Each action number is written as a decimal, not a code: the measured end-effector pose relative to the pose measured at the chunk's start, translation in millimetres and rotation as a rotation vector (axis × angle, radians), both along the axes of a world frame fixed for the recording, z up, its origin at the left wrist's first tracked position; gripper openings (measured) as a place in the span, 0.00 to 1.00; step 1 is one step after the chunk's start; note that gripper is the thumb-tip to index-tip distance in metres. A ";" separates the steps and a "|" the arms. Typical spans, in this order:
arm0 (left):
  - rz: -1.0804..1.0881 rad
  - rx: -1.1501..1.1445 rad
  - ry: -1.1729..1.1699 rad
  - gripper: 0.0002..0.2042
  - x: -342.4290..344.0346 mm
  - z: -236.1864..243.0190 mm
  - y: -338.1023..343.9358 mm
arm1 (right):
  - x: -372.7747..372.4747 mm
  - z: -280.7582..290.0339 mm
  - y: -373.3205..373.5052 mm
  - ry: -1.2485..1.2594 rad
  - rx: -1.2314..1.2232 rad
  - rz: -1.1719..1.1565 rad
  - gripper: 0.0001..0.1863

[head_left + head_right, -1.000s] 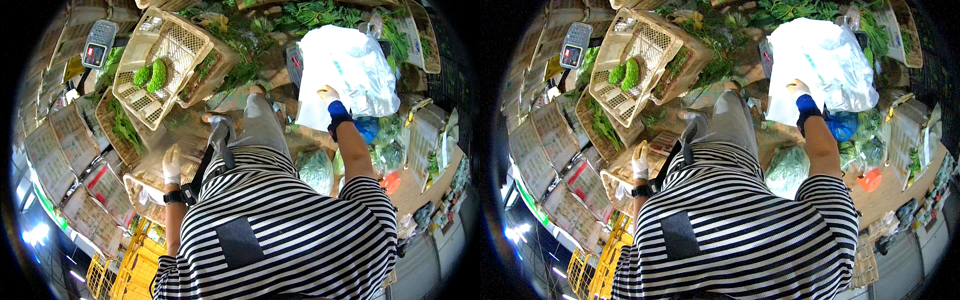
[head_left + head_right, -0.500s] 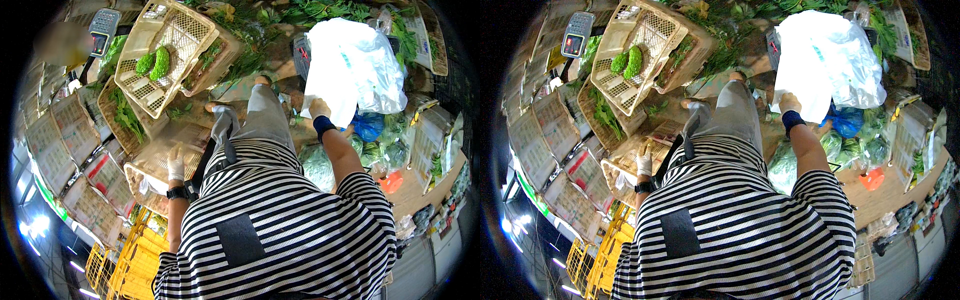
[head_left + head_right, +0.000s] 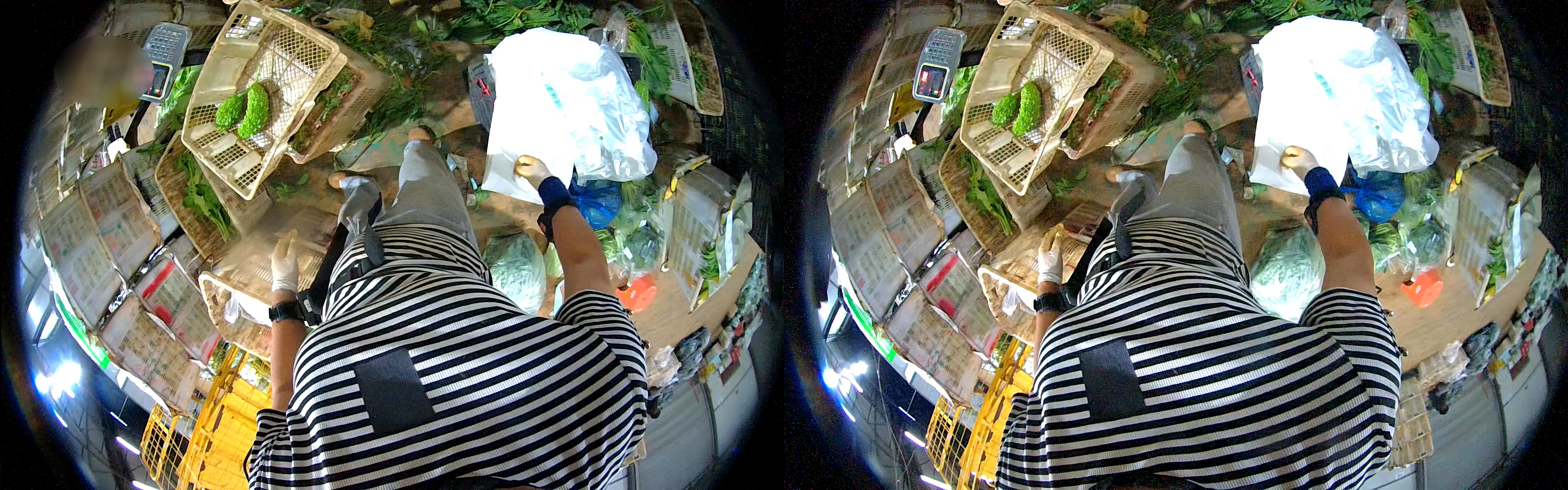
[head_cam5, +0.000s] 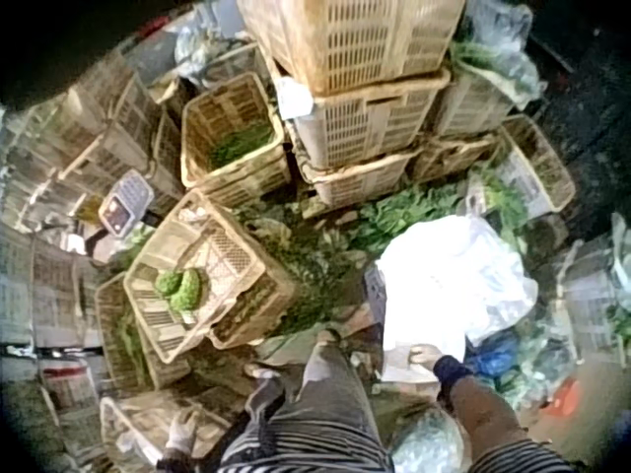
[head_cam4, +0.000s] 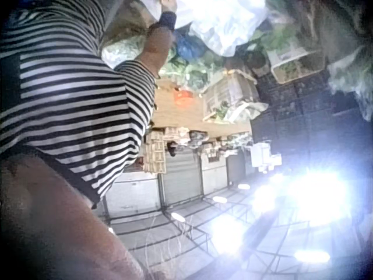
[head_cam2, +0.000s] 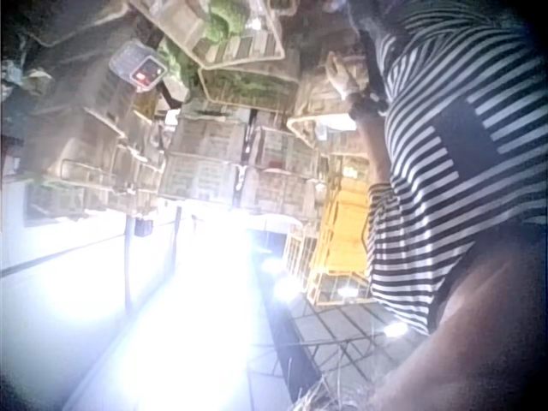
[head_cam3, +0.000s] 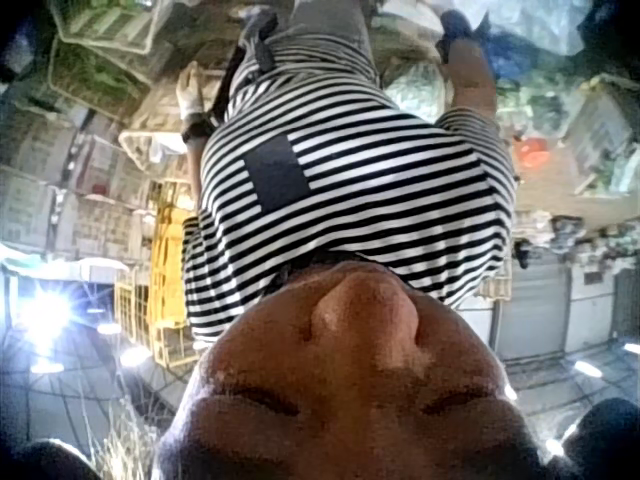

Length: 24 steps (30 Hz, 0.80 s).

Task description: The person wraps individual bitter melons in white paper and places them into a plastic bag inside a basket.

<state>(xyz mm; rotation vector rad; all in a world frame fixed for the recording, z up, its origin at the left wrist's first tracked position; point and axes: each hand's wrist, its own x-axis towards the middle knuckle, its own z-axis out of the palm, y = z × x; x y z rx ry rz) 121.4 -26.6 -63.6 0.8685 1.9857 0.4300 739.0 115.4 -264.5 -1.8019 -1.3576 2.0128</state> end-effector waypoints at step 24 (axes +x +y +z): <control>0.668 0.335 -0.726 0.13 105.3 63.2 158.1 | -443.4 227.3 133.9 0.915 -0.428 -0.427 0.04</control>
